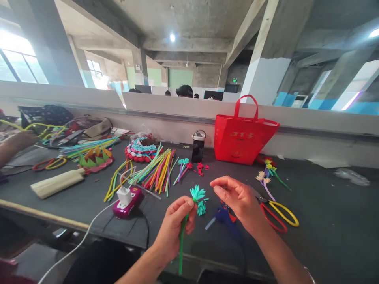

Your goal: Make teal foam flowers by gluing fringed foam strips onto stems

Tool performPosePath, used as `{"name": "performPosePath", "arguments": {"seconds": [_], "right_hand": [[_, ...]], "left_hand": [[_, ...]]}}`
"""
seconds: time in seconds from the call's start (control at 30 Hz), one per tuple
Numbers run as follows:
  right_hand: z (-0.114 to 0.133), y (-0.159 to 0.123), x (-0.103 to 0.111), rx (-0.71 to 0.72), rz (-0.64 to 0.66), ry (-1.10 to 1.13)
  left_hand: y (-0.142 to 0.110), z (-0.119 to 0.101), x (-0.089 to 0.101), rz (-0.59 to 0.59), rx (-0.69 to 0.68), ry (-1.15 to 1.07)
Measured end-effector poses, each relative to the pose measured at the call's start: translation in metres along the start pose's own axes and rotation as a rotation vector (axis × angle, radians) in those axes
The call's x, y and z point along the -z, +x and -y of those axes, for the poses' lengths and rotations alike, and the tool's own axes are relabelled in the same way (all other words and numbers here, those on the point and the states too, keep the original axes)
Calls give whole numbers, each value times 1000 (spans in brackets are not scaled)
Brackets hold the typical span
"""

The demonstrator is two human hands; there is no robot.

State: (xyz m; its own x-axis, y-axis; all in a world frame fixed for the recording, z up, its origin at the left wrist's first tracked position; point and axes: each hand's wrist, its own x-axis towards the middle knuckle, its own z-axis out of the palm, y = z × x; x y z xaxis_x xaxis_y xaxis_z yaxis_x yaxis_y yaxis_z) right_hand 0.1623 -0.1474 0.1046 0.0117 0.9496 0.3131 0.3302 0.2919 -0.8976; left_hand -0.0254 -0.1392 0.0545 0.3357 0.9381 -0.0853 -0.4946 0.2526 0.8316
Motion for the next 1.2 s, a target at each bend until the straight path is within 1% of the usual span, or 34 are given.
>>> {"name": "performPosePath", "arguments": {"seconds": [0.13,0.3,0.37,0.43,0.47,0.53,0.6,0.67,0.77,0.83,1.0,1.1,1.2], "right_hand": [[5,-29,7,12,62,24],[10,-58,17,51,77,108],[13,-69,19,27,2,192],[10,-80,18,-19,-136,313],[7,-85,15,-45,-197,374],[-3,-95,5,-101,-250,463],[-13,-104,-7,-169,-218,509],[-21,-111,-19,-223,-157,525],[-26,-115,-31,-254,-92,523],[-26,-114,-35,-242,-90,529],[-31,-117,-43,-227,-142,562],[-40,-129,-55,-263,-137,580],[-48,-143,-72,-329,-89,572]], "left_hand": [[-33,12,-18,19,33,-38],[-66,21,-37,41,77,-39],[-75,22,-41,48,73,-36],[-80,23,-42,35,58,-33],[-82,24,-41,19,45,-34],[-84,26,-36,-15,16,-41],[-85,30,-30,-30,9,-51],[-86,34,-24,-27,19,-73],[-88,38,-18,-25,30,-116],[-89,40,-17,-32,29,-136],[-93,43,-17,-68,7,-151],[-95,44,-15,-87,-7,-168],[-96,47,-12,-111,1,-203]]}}
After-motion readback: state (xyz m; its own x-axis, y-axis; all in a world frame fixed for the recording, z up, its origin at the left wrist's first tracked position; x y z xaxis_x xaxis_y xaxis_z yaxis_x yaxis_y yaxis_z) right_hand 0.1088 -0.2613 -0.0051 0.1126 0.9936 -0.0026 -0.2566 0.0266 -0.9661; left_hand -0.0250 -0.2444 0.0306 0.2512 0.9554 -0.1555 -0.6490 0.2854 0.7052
